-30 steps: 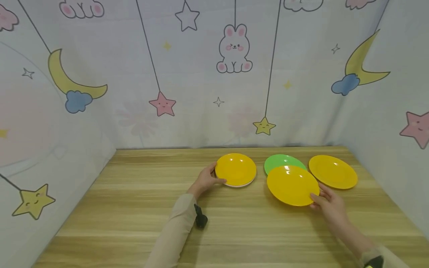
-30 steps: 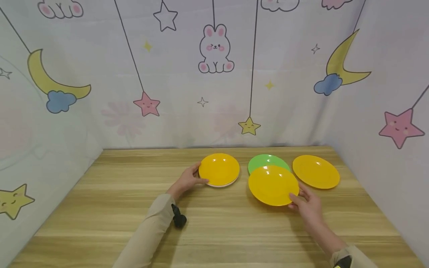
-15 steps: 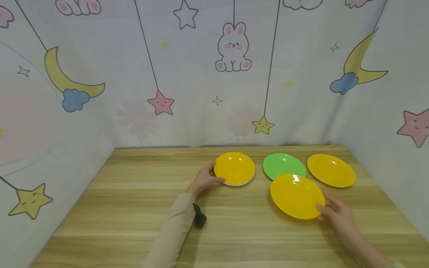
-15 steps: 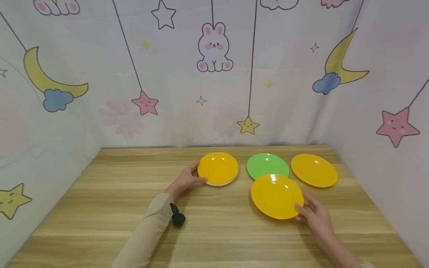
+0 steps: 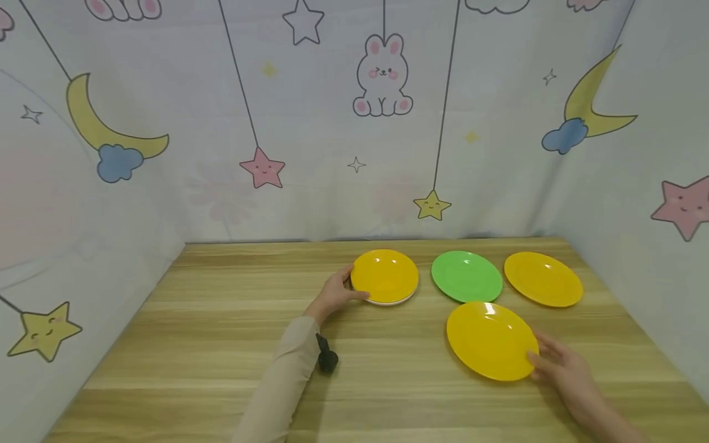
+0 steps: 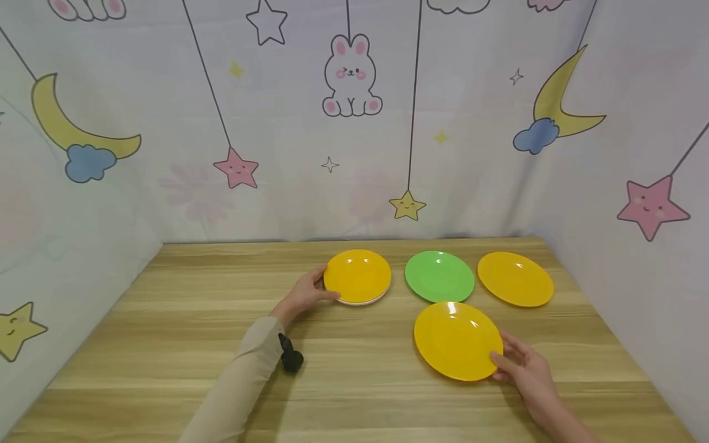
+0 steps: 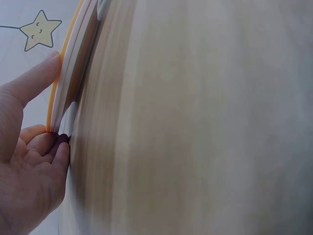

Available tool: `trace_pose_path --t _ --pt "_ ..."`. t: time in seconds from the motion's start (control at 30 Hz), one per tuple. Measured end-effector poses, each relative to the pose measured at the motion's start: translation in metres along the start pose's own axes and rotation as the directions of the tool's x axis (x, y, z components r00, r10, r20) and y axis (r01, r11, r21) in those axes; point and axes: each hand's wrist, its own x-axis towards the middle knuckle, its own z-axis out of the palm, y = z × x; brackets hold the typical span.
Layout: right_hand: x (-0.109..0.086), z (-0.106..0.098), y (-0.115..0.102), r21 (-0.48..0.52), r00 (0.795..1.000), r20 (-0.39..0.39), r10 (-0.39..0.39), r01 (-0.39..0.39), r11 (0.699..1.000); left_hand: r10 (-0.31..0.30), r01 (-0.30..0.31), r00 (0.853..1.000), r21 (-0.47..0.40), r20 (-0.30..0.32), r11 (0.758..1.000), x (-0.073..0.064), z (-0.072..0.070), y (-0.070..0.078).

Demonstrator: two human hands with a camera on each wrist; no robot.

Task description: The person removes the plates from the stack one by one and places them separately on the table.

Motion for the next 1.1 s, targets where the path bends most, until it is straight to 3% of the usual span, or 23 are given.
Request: trace_pose_path --t 0.53,0.77,1.1 --pt "-0.009 -0.002 0.000 -0.120 0.999 0.007 0.036 -0.035 0.992 -0.001 0.001 1.000 -0.019 0.003 1.000 0.001 0.000 -0.002" --pt "-0.012 -0.003 0.001 -0.140 1.000 -0.003 -0.019 0.018 0.990 -0.009 0.009 1.000 -0.019 -0.001 1.000 -0.001 0.000 -0.001" --pt "-0.012 -0.005 0.001 -0.265 0.996 -0.069 -0.064 0.044 0.963 -0.011 0.011 1.000 -0.009 0.000 1.000 -0.001 0.000 -0.001"
